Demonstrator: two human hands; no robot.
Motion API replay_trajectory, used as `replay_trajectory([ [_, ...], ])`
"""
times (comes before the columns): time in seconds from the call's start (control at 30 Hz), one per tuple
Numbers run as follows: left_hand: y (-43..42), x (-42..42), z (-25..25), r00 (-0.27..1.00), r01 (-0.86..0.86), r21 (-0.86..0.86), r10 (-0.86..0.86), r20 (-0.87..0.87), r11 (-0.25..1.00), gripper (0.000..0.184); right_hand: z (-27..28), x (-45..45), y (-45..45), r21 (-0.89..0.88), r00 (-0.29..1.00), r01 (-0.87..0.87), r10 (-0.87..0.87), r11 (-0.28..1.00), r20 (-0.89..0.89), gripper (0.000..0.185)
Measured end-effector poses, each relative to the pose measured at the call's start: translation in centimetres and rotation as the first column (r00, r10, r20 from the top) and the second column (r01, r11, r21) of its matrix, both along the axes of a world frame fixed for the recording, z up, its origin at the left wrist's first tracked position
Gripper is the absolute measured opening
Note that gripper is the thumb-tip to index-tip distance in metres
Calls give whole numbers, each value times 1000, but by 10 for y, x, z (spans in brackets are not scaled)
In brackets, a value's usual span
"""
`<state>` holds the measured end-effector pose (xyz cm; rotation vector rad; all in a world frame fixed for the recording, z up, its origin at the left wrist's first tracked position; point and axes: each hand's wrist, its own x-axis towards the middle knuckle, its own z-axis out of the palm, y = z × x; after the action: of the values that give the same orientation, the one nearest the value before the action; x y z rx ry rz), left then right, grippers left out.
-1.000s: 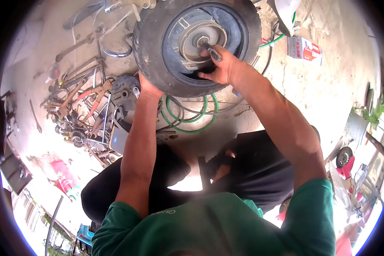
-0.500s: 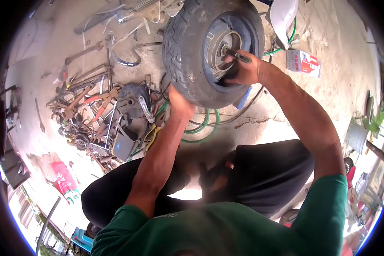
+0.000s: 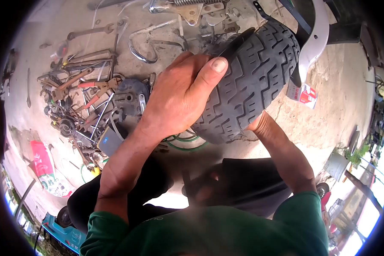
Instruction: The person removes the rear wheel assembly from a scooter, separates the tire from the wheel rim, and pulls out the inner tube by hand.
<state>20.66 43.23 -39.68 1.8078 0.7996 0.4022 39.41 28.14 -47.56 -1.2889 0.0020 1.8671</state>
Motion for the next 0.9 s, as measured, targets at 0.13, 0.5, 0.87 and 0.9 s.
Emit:
replay_trajectory([
  [0.13, 20, 0, -3, 983, 164, 216, -178, 47, 962, 71, 1, 0, -6, -19, 997, -33, 34, 999, 64, 53],
  [0.5, 87, -7, 14, 714, 700, 67, -696, -71, 711, 51, 15, 6, -14, -118, 968, -130, 152, 984, 199, 53],
  [0.87, 69, -11, -43, 798, 559, 13, -542, 265, 829, 54, 33, 0, -12, -149, 936, -160, 198, 976, 291, 54],
  [0.9, 69, -8, -40, 788, 580, -11, -558, 261, 814, 55, 34, 1, -13, -147, 934, -165, 202, 975, 295, 54],
])
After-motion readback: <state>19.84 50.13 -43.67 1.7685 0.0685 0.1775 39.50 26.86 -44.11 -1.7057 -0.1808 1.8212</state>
